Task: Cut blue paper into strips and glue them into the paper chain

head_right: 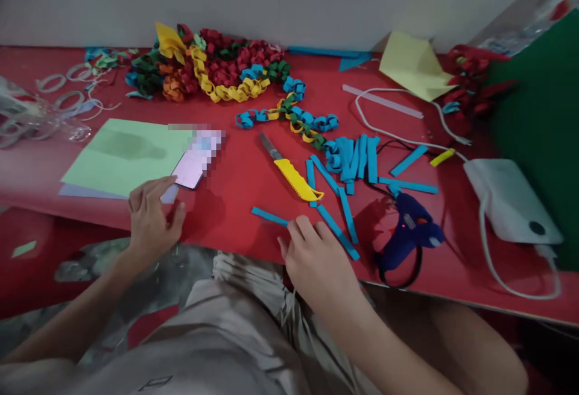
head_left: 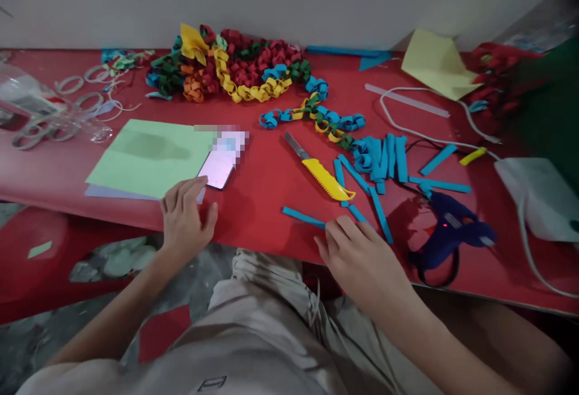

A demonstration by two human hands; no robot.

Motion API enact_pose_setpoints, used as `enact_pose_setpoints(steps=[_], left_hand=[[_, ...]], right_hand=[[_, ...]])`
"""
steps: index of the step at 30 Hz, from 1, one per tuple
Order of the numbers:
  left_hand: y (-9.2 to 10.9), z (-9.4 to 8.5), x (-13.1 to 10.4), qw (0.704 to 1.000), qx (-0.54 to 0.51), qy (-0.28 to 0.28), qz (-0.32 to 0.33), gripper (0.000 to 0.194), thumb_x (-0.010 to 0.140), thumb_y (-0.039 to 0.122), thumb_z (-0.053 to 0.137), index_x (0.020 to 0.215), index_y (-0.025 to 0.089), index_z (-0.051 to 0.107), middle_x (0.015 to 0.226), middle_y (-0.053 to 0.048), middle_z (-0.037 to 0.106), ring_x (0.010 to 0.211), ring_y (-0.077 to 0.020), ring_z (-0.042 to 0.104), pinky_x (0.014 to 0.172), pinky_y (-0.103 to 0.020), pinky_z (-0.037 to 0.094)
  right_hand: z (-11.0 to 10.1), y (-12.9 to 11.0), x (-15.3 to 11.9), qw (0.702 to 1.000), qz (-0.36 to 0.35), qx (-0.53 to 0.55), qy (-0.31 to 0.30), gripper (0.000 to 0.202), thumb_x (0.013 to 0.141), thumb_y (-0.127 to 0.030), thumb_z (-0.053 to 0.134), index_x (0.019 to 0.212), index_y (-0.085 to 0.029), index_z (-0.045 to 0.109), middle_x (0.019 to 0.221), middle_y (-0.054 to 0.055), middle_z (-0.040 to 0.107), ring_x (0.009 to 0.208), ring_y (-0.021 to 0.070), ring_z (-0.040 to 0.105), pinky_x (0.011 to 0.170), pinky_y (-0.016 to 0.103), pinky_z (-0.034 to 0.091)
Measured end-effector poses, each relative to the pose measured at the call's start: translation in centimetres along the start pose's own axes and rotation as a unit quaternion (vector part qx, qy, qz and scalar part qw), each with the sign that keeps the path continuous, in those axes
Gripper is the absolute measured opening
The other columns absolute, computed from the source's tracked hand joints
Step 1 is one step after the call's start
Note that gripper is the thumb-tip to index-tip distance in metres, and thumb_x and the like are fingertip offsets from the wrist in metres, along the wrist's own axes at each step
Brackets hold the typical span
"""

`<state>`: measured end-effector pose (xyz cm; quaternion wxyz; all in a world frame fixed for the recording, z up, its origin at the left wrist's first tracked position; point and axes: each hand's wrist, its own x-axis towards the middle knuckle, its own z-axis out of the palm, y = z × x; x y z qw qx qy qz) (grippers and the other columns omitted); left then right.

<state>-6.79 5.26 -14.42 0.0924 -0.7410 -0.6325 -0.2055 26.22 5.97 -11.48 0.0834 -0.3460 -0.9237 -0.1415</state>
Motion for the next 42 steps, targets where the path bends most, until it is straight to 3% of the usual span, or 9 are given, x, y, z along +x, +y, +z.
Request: enact_pose_setpoints(steps=[7, 13, 15, 17, 20, 23, 28, 36, 42], left_hand=[[0.0, -0.2, 0.1, 0.997, -0.003, -0.083, -0.007, 0.056, 0.097, 0.026, 0.052, 0.151, 0.020, 0.038, 0.143, -0.015, 0.062, 0.137, -0.0339, 0.048, 0.108, -0.057, 0.033], [0.6, -0.9, 0.3, 0.998, -0.010, -0.047, 0.027, 0.052, 0.103, 0.034, 0.041, 0.150, 0.012, 0.039, 0.145, -0.014, 0.055, 0.133, -0.0316, 0.051, 0.102, -0.054, 0.043], [2.2, -0.9, 0.8, 0.995, -0.047, -0.028, 0.079, 0.045, 0.103, 0.032, 0.043, 0.144, 0.014, 0.047, 0.138, -0.012, 0.059, 0.128, -0.0283, 0.054, 0.102, -0.051, 0.045], [4.5, -0.4, 1.9, 0.985, -0.077, -0.061, 0.138, 0.035, 0.100, 0.031, 0.051, 0.134, 0.021, 0.056, 0.129, -0.006, 0.066, 0.120, -0.0229, 0.059, 0.101, -0.043, 0.047], [8.2, 0.8, 4.6, 0.951, -0.109, -0.157, 0.245, 0.035, 0.102, 0.034, 0.053, 0.132, 0.017, 0.057, 0.131, -0.011, 0.065, 0.121, -0.0251, 0.059, 0.094, -0.041, 0.047], [10.3, 2.1, 7.4, 0.921, -0.110, -0.236, 0.290, 0.022, 0.100, 0.025, 0.055, 0.118, 0.014, 0.061, 0.127, -0.012, 0.063, 0.113, -0.0273, 0.058, 0.085, -0.039, 0.045], [10.5, 3.4, 9.7, 0.871, -0.239, -0.323, 0.283, 0.008, 0.100, 0.018, 0.055, 0.104, 0.015, 0.061, 0.108, -0.006, 0.067, 0.100, -0.0204, 0.060, 0.087, -0.034, 0.045], [9.5, 4.4, 9.5, 0.824, -0.440, -0.284, 0.217, 0.016, 0.098, 0.030, 0.065, 0.092, 0.018, 0.072, 0.092, -0.002, 0.075, 0.086, -0.0133, 0.065, 0.080, -0.026, 0.050], [9.1, 4.2, 9.6, 0.798, -0.494, -0.283, 0.199, 0.010, 0.095, 0.024, 0.070, 0.091, 0.017, 0.076, 0.089, -0.001, 0.078, 0.080, -0.0108, 0.067, 0.077, -0.022, 0.051]], right_hand=[[0.2, 0.1, -0.7, 1.000, 0.001, 0.015, -0.001, 0.029, 0.096, -0.012, 0.053, 0.078, -0.013, 0.076, 0.088, 0.014, 0.068, 0.089, 0.0286, 0.052, 0.072, 0.042, 0.038], [-0.1, 0.0, -0.6, 1.000, 0.005, 0.008, -0.007, 0.023, 0.094, -0.010, 0.056, 0.078, -0.013, 0.074, 0.087, 0.013, 0.066, 0.089, 0.0292, 0.052, 0.070, 0.041, 0.038], [-0.3, 0.1, -0.3, 1.000, 0.005, -0.001, -0.019, 0.023, 0.092, -0.007, 0.056, 0.077, -0.014, 0.072, 0.084, 0.012, 0.064, 0.087, 0.0281, 0.052, 0.069, 0.040, 0.037], [-0.5, 0.4, 0.2, 0.999, 0.016, -0.014, -0.035, 0.021, 0.089, -0.003, 0.056, 0.077, -0.015, 0.068, 0.080, 0.011, 0.061, 0.084, 0.0268, 0.053, 0.068, 0.039, 0.037], [-0.3, 0.7, 0.9, 0.996, 0.055, -0.026, -0.066, 0.020, 0.086, 0.001, 0.054, 0.079, -0.016, 0.063, 0.079, 0.008, 0.059, 0.079, 0.0246, 0.054, 0.068, 0.037, 0.038], [0.4, 1.0, 1.0, 0.993, 0.095, 0.010, -0.068, 0.017, 0.089, -0.002, 0.055, 0.087, -0.016, 0.062, 0.081, 0.007, 0.060, 0.077, 0.0235, 0.056, 0.068, 0.036, 0.040], [1.5, 1.3, 0.3, 0.973, 0.159, 0.162, -0.043, 0.012, 0.096, -0.013, 0.058, 0.107, -0.015, 0.064, 0.095, 0.007, 0.064, 0.085, 0.0233, 0.062, 0.077, 0.036, 0.048], [2.1, 1.4, -0.2, 0.929, 0.205, 0.303, 0.049, 0.006, 0.100, -0.021, 0.062, 0.095, -0.018, 0.062, 0.091, 0.003, 0.068, 0.086, 0.0166, 0.064, 0.080, 0.031, 0.047], [2.3, 1.1, 0.0, 0.920, 0.209, 0.323, 0.068, 0.010, 0.097, -0.027, 0.068, 0.090, -0.019, 0.066, 0.078, -0.001, 0.069, 0.072, 0.0139, 0.063, 0.069, 0.030, 0.044]])
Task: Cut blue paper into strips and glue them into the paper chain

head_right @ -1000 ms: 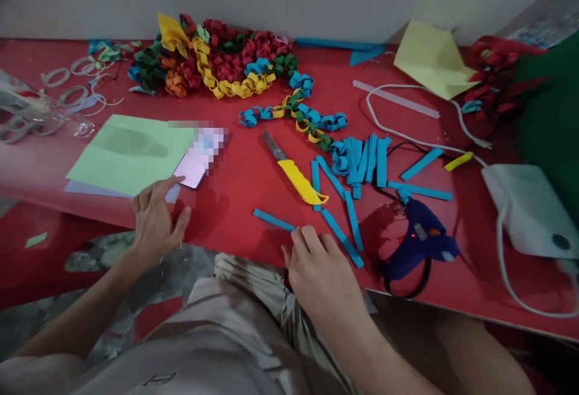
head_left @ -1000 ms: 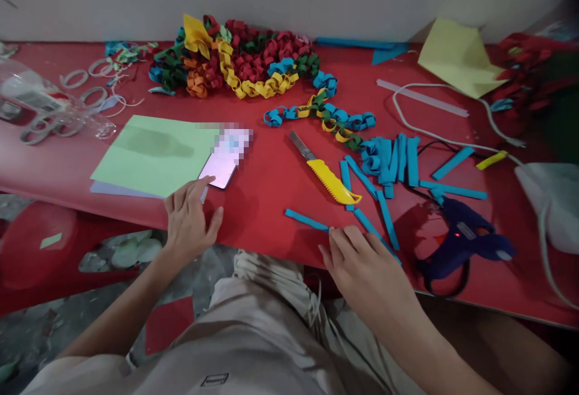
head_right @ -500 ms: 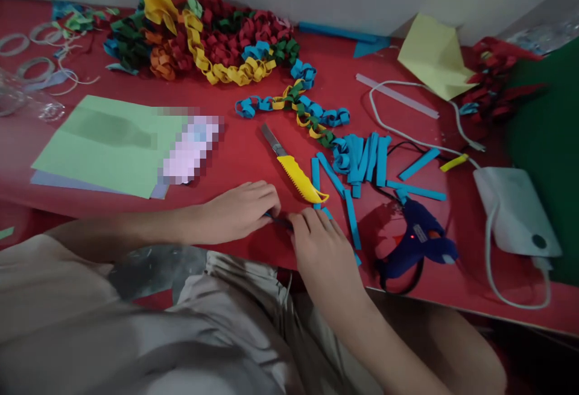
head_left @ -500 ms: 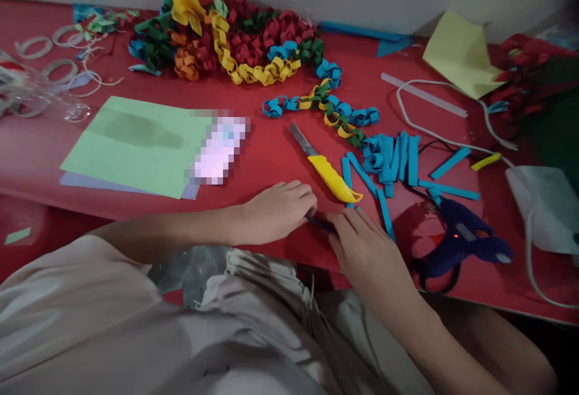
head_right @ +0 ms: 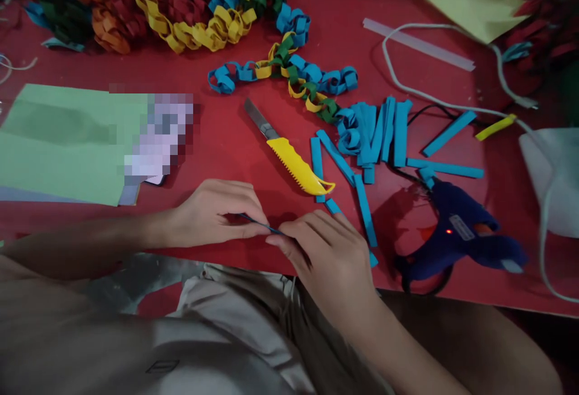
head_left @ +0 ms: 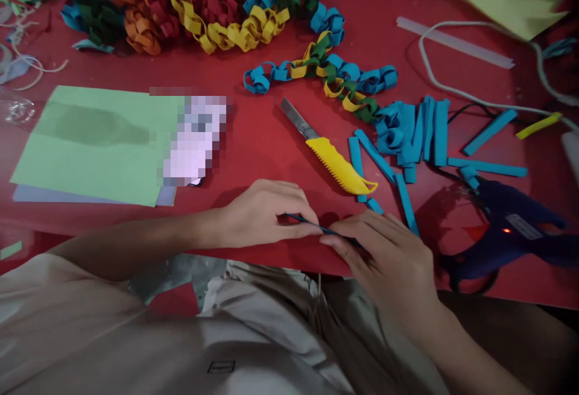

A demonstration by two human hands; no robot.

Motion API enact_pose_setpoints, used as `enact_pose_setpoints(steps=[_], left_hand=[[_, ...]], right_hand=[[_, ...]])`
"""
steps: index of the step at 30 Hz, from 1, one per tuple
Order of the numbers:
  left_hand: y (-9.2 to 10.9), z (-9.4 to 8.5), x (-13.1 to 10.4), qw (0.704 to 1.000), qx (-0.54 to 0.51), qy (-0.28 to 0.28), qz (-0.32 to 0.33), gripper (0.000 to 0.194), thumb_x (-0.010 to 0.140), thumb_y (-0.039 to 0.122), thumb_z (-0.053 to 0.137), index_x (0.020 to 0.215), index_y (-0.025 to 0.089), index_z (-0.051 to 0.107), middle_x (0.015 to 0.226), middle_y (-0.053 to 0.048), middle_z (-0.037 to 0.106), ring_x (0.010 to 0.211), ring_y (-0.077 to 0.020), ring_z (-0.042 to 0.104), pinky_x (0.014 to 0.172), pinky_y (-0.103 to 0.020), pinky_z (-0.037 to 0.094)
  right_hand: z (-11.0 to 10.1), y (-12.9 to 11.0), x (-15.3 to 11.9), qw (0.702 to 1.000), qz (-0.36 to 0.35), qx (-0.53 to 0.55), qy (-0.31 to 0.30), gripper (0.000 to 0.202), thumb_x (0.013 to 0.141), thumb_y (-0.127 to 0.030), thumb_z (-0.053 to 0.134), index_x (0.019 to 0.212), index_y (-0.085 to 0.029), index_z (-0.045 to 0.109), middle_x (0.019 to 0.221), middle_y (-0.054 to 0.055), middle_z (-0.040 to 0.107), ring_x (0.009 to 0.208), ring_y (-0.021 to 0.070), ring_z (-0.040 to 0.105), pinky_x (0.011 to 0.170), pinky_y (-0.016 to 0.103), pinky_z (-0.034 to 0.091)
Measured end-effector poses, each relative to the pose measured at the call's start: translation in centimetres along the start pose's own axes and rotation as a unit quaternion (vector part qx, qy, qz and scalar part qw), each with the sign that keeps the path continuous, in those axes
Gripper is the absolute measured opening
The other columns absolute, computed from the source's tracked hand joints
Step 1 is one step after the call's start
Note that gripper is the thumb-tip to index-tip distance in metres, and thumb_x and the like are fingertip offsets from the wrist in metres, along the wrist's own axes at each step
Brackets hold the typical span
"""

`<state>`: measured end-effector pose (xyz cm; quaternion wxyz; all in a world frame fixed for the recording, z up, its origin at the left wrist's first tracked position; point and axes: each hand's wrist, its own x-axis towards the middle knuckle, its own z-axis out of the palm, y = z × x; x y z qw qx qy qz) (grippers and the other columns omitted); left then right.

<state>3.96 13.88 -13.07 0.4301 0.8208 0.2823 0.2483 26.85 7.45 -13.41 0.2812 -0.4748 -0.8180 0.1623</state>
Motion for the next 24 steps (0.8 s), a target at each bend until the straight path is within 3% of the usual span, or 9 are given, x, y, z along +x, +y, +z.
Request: enact_pose_setpoints(steps=[5, 11, 13, 15, 18, 21, 24], left_hand=[[0.0, -0.4, -0.3, 0.998, 0.037, 0.003, 0.040, 0.016, 0.099, 0.020, 0.062, 0.103, 0.018, 0.077, 0.094, -0.005, 0.078, 0.083, -0.0114, 0.069, 0.078, -0.021, 0.053], [0.7, -1.7, -0.1, 0.999, 0.042, 0.026, 0.014, 0.016, 0.097, 0.020, 0.065, 0.105, 0.017, 0.078, 0.088, -0.005, 0.077, 0.072, -0.0092, 0.067, 0.066, -0.018, 0.049], [0.8, -1.9, -0.1, 0.997, 0.029, 0.066, -0.015, 0.010, 0.090, 0.025, 0.076, 0.092, 0.017, 0.080, 0.077, -0.002, 0.076, 0.060, -0.0070, 0.061, 0.056, -0.018, 0.044], [0.8, -1.9, 0.0, 0.992, 0.019, 0.113, -0.044, 0.015, 0.081, 0.031, 0.084, 0.079, 0.017, 0.079, 0.068, 0.000, 0.073, 0.053, -0.0061, 0.056, 0.050, -0.019, 0.040], [0.6, -1.7, 0.1, 0.989, 0.025, 0.142, -0.037, 0.015, 0.088, 0.031, 0.078, 0.081, 0.018, 0.079, 0.070, -0.001, 0.074, 0.056, -0.0072, 0.061, 0.053, -0.018, 0.044], [0.3, -1.7, 0.2, 0.987, 0.034, 0.154, -0.020, 0.018, 0.099, 0.026, 0.063, 0.092, 0.018, 0.078, 0.074, -0.001, 0.075, 0.060, -0.0078, 0.065, 0.059, -0.018, 0.049], [0.2, -1.8, 0.2, 0.979, 0.041, 0.195, -0.049, 0.018, 0.100, 0.024, 0.060, 0.094, 0.018, 0.076, 0.077, -0.001, 0.075, 0.062, -0.0078, 0.065, 0.060, -0.018, 0.050]], right_hand=[[-0.7, 0.2, 0.3, 1.000, -0.016, -0.010, 0.004, 0.005, 0.097, -0.018, 0.065, 0.093, -0.018, 0.069, 0.078, 0.000, 0.071, 0.069, 0.0134, 0.063, 0.067, 0.030, 0.044], [-2.5, 0.8, 0.5, 1.000, -0.010, -0.001, -0.010, 0.026, 0.097, -0.005, 0.055, 0.112, -0.021, 0.070, 0.093, -0.001, 0.078, 0.083, 0.0125, 0.073, 0.075, 0.028, 0.049], [-2.8, 0.9, 0.5, 1.000, -0.007, -0.013, 0.015, 0.018, 0.097, -0.011, 0.060, 0.107, -0.022, 0.072, 0.089, -0.002, 0.079, 0.074, 0.0121, 0.072, 0.070, 0.027, 0.050], [-3.0, 1.0, 0.4, 0.999, 0.013, -0.028, 0.043, 0.007, 0.096, -0.021, 0.067, 0.097, -0.023, 0.073, 0.082, -0.003, 0.078, 0.063, 0.0116, 0.068, 0.063, 0.026, 0.050], [-3.2, 1.2, 0.2, 0.997, 0.049, -0.029, 0.060, 0.009, 0.095, -0.029, 0.071, 0.088, -0.023, 0.072, 0.073, -0.004, 0.075, 0.059, 0.0111, 0.067, 0.058, 0.024, 0.051], [-3.3, 1.6, 0.1, 0.994, 0.063, -0.018, 0.083, 0.006, 0.096, -0.025, 0.069, 0.091, -0.023, 0.072, 0.077, -0.002, 0.075, 0.068, 0.0124, 0.071, 0.065, 0.023, 0.056], [-3.5, 1.9, 0.2, 0.984, 0.089, -0.036, 0.152, 0.012, 0.094, -0.019, 0.068, 0.103, -0.025, 0.073, 0.098, 0.003, 0.074, 0.088, 0.0180, 0.073, 0.078, 0.031, 0.059]])
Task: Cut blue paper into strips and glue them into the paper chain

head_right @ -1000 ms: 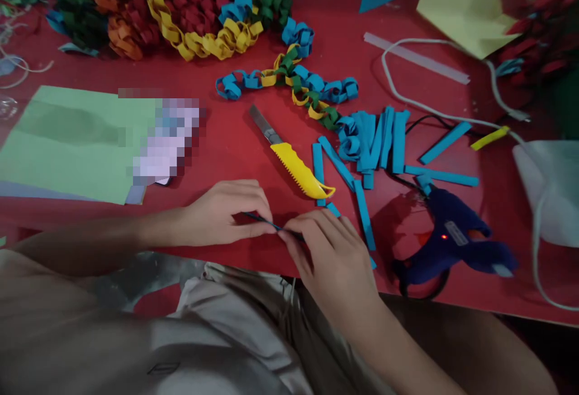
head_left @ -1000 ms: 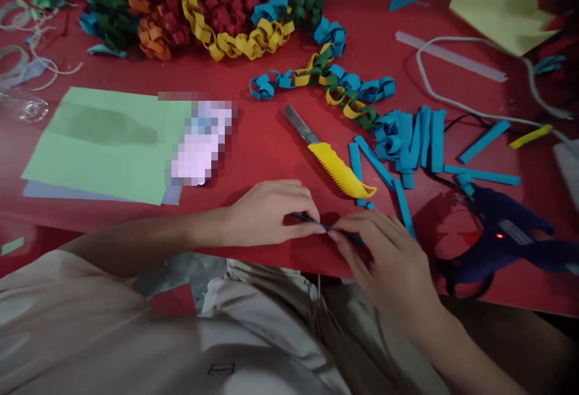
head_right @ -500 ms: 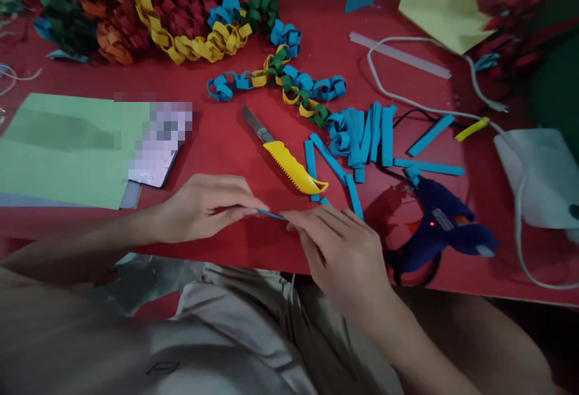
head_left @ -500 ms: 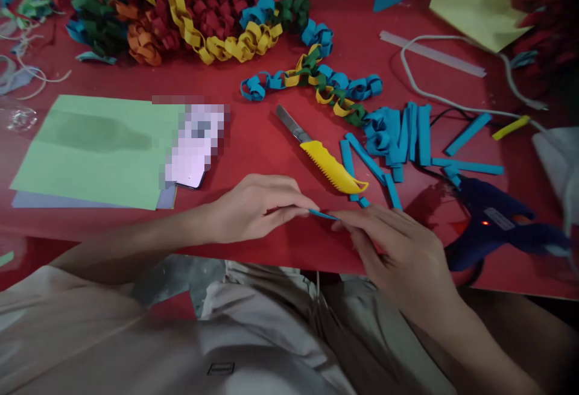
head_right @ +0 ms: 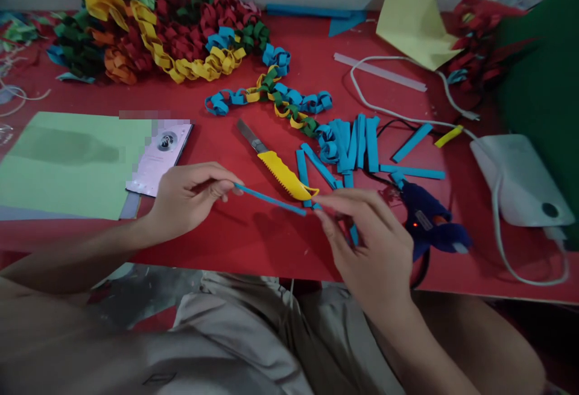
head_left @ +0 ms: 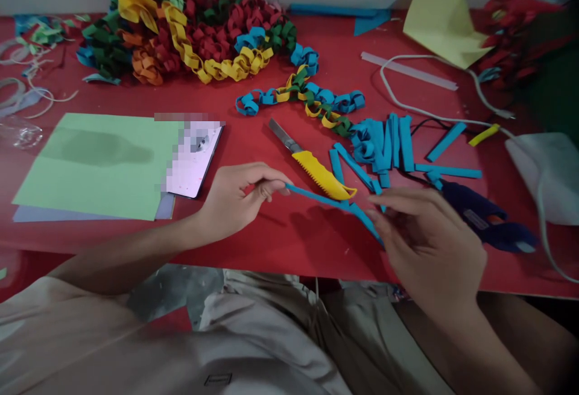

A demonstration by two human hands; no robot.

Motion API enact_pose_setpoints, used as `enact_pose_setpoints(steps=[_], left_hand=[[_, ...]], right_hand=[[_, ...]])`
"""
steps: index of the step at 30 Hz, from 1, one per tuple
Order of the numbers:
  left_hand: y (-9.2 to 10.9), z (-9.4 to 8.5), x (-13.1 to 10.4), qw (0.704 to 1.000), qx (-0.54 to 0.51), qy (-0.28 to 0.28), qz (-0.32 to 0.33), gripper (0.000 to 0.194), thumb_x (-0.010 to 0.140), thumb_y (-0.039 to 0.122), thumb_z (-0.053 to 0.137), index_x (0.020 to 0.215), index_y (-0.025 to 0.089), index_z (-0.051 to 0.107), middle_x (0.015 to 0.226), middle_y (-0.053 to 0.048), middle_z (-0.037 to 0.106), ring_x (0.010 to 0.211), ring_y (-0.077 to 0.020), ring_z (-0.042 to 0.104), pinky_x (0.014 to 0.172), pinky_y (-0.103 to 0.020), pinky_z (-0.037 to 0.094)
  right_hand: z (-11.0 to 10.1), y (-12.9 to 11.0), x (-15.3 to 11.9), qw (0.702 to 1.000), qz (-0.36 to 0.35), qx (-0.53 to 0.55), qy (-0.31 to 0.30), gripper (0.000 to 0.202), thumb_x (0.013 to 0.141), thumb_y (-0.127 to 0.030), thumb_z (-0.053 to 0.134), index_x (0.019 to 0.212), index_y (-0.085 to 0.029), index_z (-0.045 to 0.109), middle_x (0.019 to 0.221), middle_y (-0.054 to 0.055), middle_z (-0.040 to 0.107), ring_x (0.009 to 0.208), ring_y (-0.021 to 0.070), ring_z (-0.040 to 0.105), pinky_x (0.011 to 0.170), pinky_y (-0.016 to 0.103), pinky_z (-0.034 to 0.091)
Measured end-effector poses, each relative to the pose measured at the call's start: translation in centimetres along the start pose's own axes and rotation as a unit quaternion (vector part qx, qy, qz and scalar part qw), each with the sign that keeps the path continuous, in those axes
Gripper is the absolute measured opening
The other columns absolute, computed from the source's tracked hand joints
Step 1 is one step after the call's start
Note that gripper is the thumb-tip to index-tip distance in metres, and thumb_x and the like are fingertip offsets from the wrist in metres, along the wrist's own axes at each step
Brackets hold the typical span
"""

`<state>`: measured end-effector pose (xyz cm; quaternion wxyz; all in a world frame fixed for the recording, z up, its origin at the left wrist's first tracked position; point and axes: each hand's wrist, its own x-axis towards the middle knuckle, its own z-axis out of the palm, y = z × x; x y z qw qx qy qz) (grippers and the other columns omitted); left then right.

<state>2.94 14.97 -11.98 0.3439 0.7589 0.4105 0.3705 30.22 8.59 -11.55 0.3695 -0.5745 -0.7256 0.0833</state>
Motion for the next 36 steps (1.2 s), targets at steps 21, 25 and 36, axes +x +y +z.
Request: enact_pose_setpoints(steps=[21, 25, 36], left_hand=[[0.1, 0.9, -0.9, 0.995, 0.074, -0.060, 0.013, 0.016, 0.099, 0.018, 0.060, 0.108, 0.019, 0.073, 0.090, 0.001, 0.079, 0.082, -0.0087, 0.074, 0.074, -0.016, 0.053], [0.2, 0.8, -0.9, 0.994, 0.104, -0.038, 0.004, 0.012, 0.098, 0.024, 0.062, 0.103, 0.022, 0.073, 0.089, 0.002, 0.079, 0.082, -0.0110, 0.074, 0.075, -0.018, 0.054], [-0.9, 0.8, -1.4, 0.996, 0.055, -0.024, -0.061, 0.018, 0.099, 0.031, 0.062, 0.114, 0.024, 0.069, 0.081, 0.001, 0.074, 0.067, -0.0091, 0.068, 0.064, -0.019, 0.054]], right_hand=[[1.0, 0.3, -0.2, 0.993, -0.065, 0.060, -0.073, 0.005, 0.096, -0.019, 0.066, 0.099, -0.020, 0.070, 0.101, 0.006, 0.072, 0.098, 0.0183, 0.069, 0.090, 0.034, 0.055], [0.9, 0.2, -0.1, 0.994, -0.045, 0.064, -0.073, 0.005, 0.096, -0.020, 0.066, 0.100, -0.020, 0.069, 0.097, 0.005, 0.074, 0.095, 0.0169, 0.069, 0.088, 0.033, 0.056], [0.7, 0.5, -0.6, 0.989, -0.124, 0.038, -0.070, 0.030, 0.097, -0.012, 0.062, 0.124, -0.023, 0.067, 0.108, 0.007, 0.074, 0.097, 0.0188, 0.068, 0.087, 0.036, 0.056]])
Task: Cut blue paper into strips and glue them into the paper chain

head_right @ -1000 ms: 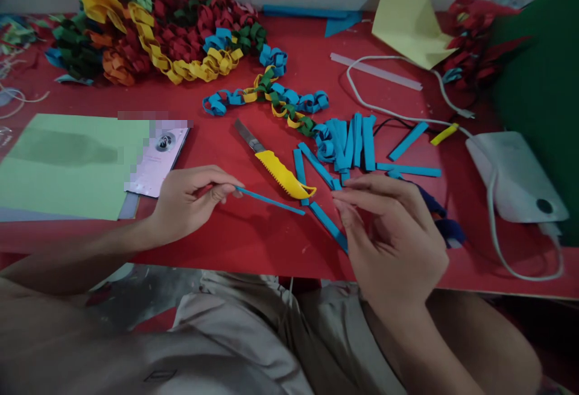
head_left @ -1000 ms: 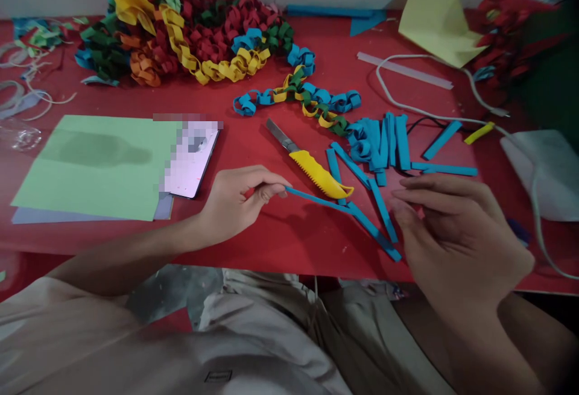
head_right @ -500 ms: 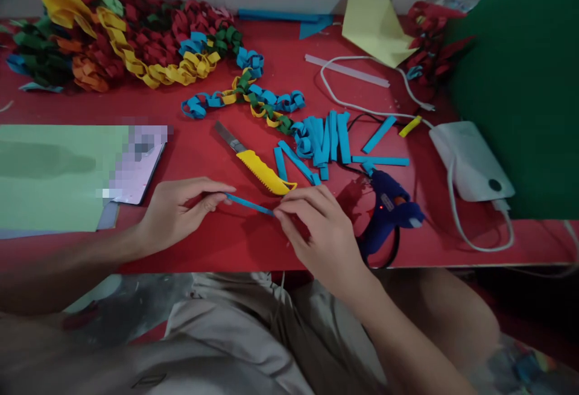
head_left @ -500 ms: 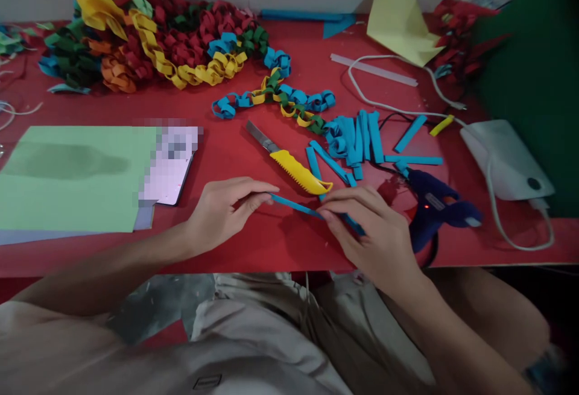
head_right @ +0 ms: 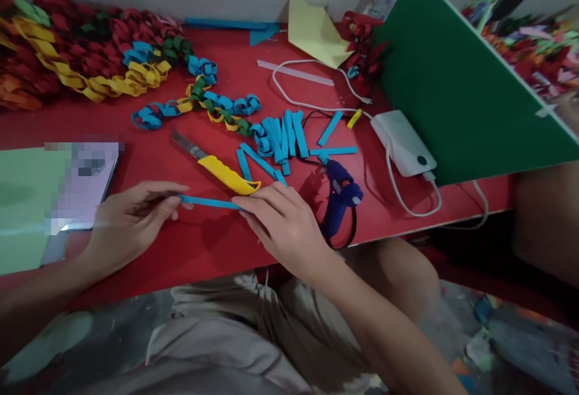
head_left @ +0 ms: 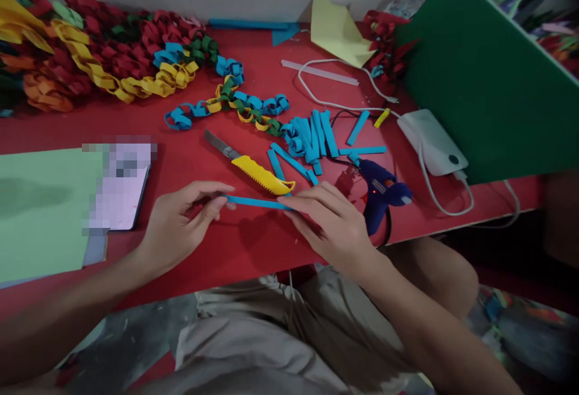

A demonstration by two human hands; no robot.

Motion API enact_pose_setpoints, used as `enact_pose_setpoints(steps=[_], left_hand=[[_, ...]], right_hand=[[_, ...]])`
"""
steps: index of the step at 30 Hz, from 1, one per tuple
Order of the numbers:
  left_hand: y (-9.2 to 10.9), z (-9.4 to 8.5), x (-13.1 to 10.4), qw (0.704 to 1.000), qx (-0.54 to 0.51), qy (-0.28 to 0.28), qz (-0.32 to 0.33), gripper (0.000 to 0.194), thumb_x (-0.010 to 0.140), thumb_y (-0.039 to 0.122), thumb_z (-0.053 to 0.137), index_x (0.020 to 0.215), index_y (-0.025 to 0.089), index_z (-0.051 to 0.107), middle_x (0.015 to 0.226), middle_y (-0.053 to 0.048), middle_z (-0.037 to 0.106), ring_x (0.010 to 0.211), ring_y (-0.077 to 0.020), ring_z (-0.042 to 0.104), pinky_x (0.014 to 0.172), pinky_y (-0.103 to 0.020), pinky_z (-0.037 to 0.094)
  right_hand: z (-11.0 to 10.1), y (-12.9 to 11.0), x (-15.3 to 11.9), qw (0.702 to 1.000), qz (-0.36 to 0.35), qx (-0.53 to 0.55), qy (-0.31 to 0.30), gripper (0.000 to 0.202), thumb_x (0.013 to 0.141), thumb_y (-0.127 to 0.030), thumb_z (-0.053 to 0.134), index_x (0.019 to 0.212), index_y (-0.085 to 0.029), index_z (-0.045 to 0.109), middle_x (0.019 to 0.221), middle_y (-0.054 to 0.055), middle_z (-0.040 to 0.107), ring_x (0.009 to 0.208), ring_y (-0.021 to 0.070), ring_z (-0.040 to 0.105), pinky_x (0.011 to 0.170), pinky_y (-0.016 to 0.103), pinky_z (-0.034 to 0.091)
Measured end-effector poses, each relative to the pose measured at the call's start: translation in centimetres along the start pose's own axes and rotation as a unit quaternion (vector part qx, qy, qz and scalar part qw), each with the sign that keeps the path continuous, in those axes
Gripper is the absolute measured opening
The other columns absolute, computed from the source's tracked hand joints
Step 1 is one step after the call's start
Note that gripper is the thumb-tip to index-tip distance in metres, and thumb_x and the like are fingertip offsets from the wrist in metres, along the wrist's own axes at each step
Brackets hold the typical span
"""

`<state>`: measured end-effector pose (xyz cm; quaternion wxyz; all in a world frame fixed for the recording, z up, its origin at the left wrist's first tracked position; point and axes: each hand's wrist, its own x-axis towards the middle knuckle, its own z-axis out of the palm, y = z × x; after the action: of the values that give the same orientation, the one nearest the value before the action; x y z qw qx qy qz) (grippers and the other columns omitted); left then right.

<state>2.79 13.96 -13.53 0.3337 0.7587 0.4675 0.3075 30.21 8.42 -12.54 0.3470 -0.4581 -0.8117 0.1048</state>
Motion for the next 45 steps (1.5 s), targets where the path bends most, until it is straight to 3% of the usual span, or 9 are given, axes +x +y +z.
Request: enact_pose_setpoints(steps=[7, 10, 12, 16, 22, 29, 33, 37, 45], left_hand=[[0.3, 0.0, -0.3, 0.999, -0.025, -0.031, -0.012, 0.020, 0.102, 0.032, 0.056, 0.120, 0.025, 0.064, 0.091, 0.001, 0.077, 0.070, -0.0071, 0.068, 0.068, -0.016, 0.055], [0.6, 0.0, -0.1, 0.999, -0.004, -0.052, 0.018, 0.017, 0.102, 0.030, 0.056, 0.114, 0.025, 0.066, 0.087, 0.002, 0.077, 0.070, -0.0075, 0.070, 0.067, -0.016, 0.054], [0.9, 0.0, 0.0, 0.997, 0.010, -0.063, 0.048, 0.015, 0.101, 0.028, 0.056, 0.111, 0.025, 0.067, 0.085, 0.003, 0.077, 0.073, -0.0083, 0.072, 0.068, -0.017, 0.054], [1.1, 0.0, 0.1, 0.990, 0.013, -0.085, 0.109, 0.015, 0.100, 0.022, 0.055, 0.108, 0.024, 0.068, 0.084, 0.003, 0.077, 0.075, -0.0085, 0.073, 0.072, -0.017, 0.055], [0.4, 0.3, 0.2, 0.967, 0.100, -0.093, 0.216, 0.025, 0.098, 0.013, 0.052, 0.115, 0.022, 0.067, 0.100, -0.002, 0.076, 0.090, -0.0143, 0.070, 0.084, -0.026, 0.054], [2.6, 2.8, 1.4, 0.909, 0.273, -0.101, 0.299, 0.043, 0.100, 0.015, 0.048, 0.141, 0.020, 0.057, 0.142, -0.011, 0.062, 0.132, -0.0283, 0.056, 0.106, -0.044, 0.045], [4.0, 4.5, 2.9, 0.891, 0.323, -0.092, 0.304, 0.042, 0.103, 0.016, 0.044, 0.143, 0.019, 0.055, 0.139, -0.013, 0.065, 0.133, -0.0287, 0.056, 0.111, -0.049, 0.036], [4.3, 5.3, 3.7, 0.892, 0.347, -0.085, 0.277, 0.035, 0.104, 0.018, 0.043, 0.134, 0.019, 0.061, 0.126, -0.014, 0.070, 0.119, -0.0294, 0.061, 0.102, -0.051, 0.036], [2.7, 3.0, 2.0, 0.878, 0.375, -0.093, 0.282, 0.030, 0.102, 0.017, 0.045, 0.120, 0.022, 0.069, 0.119, -0.012, 0.069, 0.114, -0.0278, 0.061, 0.086, -0.041, 0.040]], right_hand=[[-1.9, 0.4, -0.1, 0.943, 0.093, -0.230, 0.222, 0.044, 0.095, -0.025, 0.067, 0.139, -0.026, 0.062, 0.097, 0.007, 0.075, 0.082, 0.0236, 0.068, 0.079, 0.040, 0.053], [-2.0, 0.5, 0.0, 0.929, 0.135, -0.294, 0.180, 0.062, 0.099, -0.033, 0.062, 0.156, -0.018, 0.042, 0.082, 0.005, 0.074, 0.073, 0.0239, 0.066, 0.071, 0.039, 0.044], [-1.7, 0.0, 0.2, 0.937, 0.051, -0.314, 0.140, 0.059, 0.099, -0.031, 0.062, 0.153, -0.018, 0.045, 0.071, 0.002, 0.071, 0.065, 0.0204, 0.061, 0.062, 0.037, 0.035], [-0.7, -1.5, 0.3, 0.936, -0.108, -0.328, 0.070, 0.016, 0.097, -0.029, 0.064, 0.107, -0.020, 0.071, 0.068, 0.000, 0.066, 0.065, 0.0146, 0.056, 0.059, 0.035, 0.029], [-1.8, -2.9, -0.4, 0.931, -0.039, -0.361, -0.029, 0.014, 0.094, -0.020, 0.064, 0.081, -0.019, 0.062, 0.070, 0.001, 0.062, 0.067, 0.0150, 0.056, 0.059, 0.034, 0.031], [-6.1, -2.3, -3.7, 0.902, 0.133, -0.304, 0.275, 0.032, 0.091, -0.023, 0.067, 0.076, -0.025, 0.039, 0.062, -0.005, 0.042, 0.054, 0.0118, 0.042, 0.054, 0.027, 0.035], [-5.2, -0.5, -5.3, 0.878, 0.332, -0.312, 0.149, 0.039, 0.092, -0.054, 0.065, 0.103, -0.017, 0.057, 0.089, 0.008, 0.067, 0.074, 0.0205, 0.062, 0.061, 0.030, 0.040], [-3.7, 0.2, -5.6, 0.853, 0.413, -0.320, -0.009, 0.036, 0.100, -0.046, 0.050, 0.103, -0.012, 0.063, 0.095, 0.015, 0.071, 0.081, 0.0254, 0.068, 0.063, 0.032, 0.039], [-7.9, 1.8, -4.1, 0.833, 0.448, -0.324, 0.025, 0.044, 0.102, -0.048, 0.040, 0.112, -0.012, 0.064, 0.099, 0.017, 0.074, 0.094, 0.0293, 0.071, 0.078, 0.034, 0.045]])
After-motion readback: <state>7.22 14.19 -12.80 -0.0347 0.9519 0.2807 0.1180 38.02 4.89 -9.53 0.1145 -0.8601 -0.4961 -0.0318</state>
